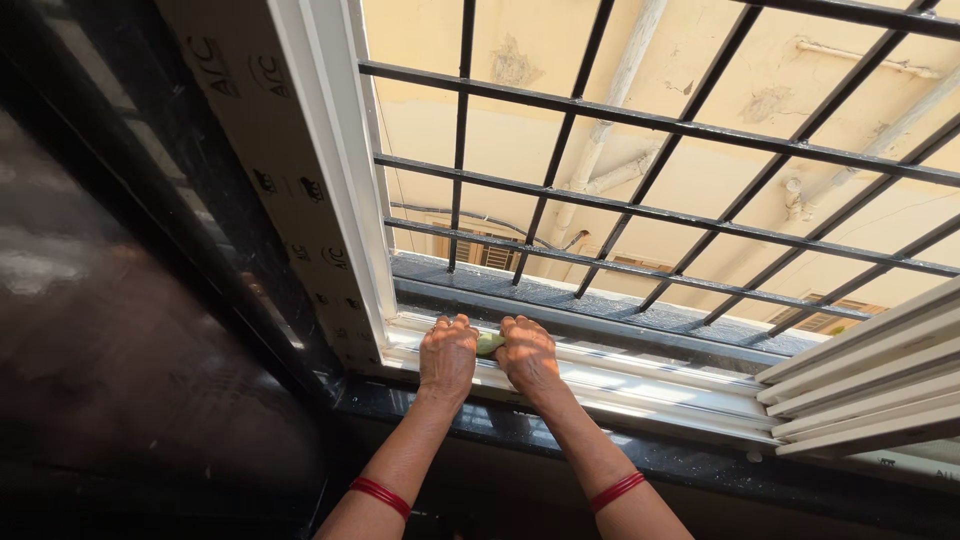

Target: The person wipes the white window frame and black metal grille with a green cloth. The person repeatedly wipes the horizontal and vertical sections of the frame and grille, moving the cloth back and forth along the surfaces.

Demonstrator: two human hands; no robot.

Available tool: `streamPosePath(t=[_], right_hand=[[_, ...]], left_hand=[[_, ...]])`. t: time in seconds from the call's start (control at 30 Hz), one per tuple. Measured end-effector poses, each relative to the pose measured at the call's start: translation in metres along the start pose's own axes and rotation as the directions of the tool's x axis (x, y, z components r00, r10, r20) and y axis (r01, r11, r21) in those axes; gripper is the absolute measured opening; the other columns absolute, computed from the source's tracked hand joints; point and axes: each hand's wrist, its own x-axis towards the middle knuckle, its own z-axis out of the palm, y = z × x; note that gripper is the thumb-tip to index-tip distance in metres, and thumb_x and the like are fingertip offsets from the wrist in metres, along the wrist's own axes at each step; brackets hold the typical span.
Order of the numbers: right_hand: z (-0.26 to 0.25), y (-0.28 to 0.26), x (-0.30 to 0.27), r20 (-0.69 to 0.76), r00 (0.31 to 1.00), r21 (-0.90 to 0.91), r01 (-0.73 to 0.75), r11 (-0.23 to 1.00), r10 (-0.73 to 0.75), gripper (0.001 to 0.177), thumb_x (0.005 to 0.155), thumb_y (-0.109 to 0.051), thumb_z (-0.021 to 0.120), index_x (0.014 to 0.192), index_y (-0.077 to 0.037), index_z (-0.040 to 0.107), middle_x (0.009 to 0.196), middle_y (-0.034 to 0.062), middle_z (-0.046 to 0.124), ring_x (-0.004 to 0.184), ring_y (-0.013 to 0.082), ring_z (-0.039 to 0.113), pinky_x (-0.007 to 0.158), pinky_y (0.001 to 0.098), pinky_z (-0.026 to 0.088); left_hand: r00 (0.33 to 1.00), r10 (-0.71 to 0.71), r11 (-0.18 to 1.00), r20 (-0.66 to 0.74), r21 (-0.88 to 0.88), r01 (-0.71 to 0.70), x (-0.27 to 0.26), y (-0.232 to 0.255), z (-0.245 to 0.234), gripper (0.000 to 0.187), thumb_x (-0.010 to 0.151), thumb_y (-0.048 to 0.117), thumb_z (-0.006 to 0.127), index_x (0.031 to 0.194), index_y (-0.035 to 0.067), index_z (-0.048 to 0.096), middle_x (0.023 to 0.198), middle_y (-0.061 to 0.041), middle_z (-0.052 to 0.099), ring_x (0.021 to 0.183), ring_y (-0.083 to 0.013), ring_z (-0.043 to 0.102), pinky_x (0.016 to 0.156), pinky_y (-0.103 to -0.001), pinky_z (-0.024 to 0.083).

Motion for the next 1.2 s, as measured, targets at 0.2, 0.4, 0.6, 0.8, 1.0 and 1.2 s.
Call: streamPosePath(t=[0.2,0.4,0.6,0.8,1.0,1.2], right_hand=[[0.031,-0.056,0.033,0.159,0.985,0.093,-0.085,0.992,0.069,0.013,0.073,-0.006,0.065,0.086,-0.002,0.065,0.084,0.0177,0.068,0.086,0.0344,0.068,0.082,0.0449,0.055],[0.017,-0.064,0.035,0.117,0.992,0.112,-0.051,0.992,0.038,0.017,0.073,-0.004,0.065,0.089,0.0,0.064,0.087,0.018,0.066,0.09,0.0348,0.066,0.081,0.045,0.054],[-0.001,-0.032,0.01,-0.01,1.0,0.05,-0.001,0.999,0.001,0.02,0.072,-0.002,0.066,0.092,-0.001,0.063,0.09,0.0171,0.065,0.09,0.0346,0.065,0.08,0.0446,0.054],[-0.027,0.028,-0.026,-0.012,0.993,0.014,-0.118,0.993,0.118,0.016,0.071,-0.001,0.065,0.087,-0.005,0.064,0.09,0.0146,0.066,0.092,0.0344,0.066,0.082,0.0447,0.054],[-0.072,0.087,-0.065,0.034,0.956,0.0,-0.291,0.957,0.29,0.016,0.068,0.003,0.065,0.081,-0.007,0.062,0.084,0.0109,0.064,0.09,0.0318,0.066,0.083,0.0451,0.054],[-0.112,0.136,-0.099,-0.05,0.959,-0.054,-0.283,0.958,0.281,0.02,0.064,0.003,0.065,0.083,-0.006,0.062,0.084,0.0116,0.063,0.088,0.0348,0.065,0.078,0.0482,0.051]], left_hand=[[0.993,-0.1,0.973,0.057,0.215,0.085,0.004,-0.039,-0.006,0.007,0.076,0.008,0.076,0.083,0.005,0.077,0.097,-0.011,0.072,0.094,-0.0281,0.071,0.077,-0.039,0.062],[0.997,-0.073,0.976,0.018,0.207,0.068,0.006,-0.046,0.003,0.016,0.069,0.007,0.075,0.084,0.002,0.077,0.105,-0.015,0.072,0.093,-0.0345,0.071,0.062,-0.037,0.063],[0.992,-0.049,0.994,0.12,0.105,0.036,0.009,-0.009,0.022,0.006,0.077,0.006,0.073,0.081,0.002,0.076,0.104,-0.017,0.069,0.102,-0.0367,0.069,0.065,-0.037,0.064],[0.995,0.059,0.998,0.082,-0.033,-0.057,0.009,0.061,0.034,0.01,0.071,0.007,0.074,0.078,0.001,0.075,0.106,-0.016,0.067,0.101,-0.0348,0.067,0.066,-0.037,0.064],[0.976,0.138,0.983,0.168,-0.144,-0.115,0.01,0.136,0.048,0.009,0.07,0.002,0.075,0.079,0.0,0.075,0.106,-0.017,0.066,0.103,-0.0363,0.068,0.069,-0.038,0.064],[0.97,0.239,0.944,0.031,-0.243,-0.225,0.007,0.196,0.065,0.013,0.068,0.002,0.075,0.081,0.001,0.075,0.115,-0.02,0.068,0.108,-0.0418,0.066,0.074,-0.041,0.064]])
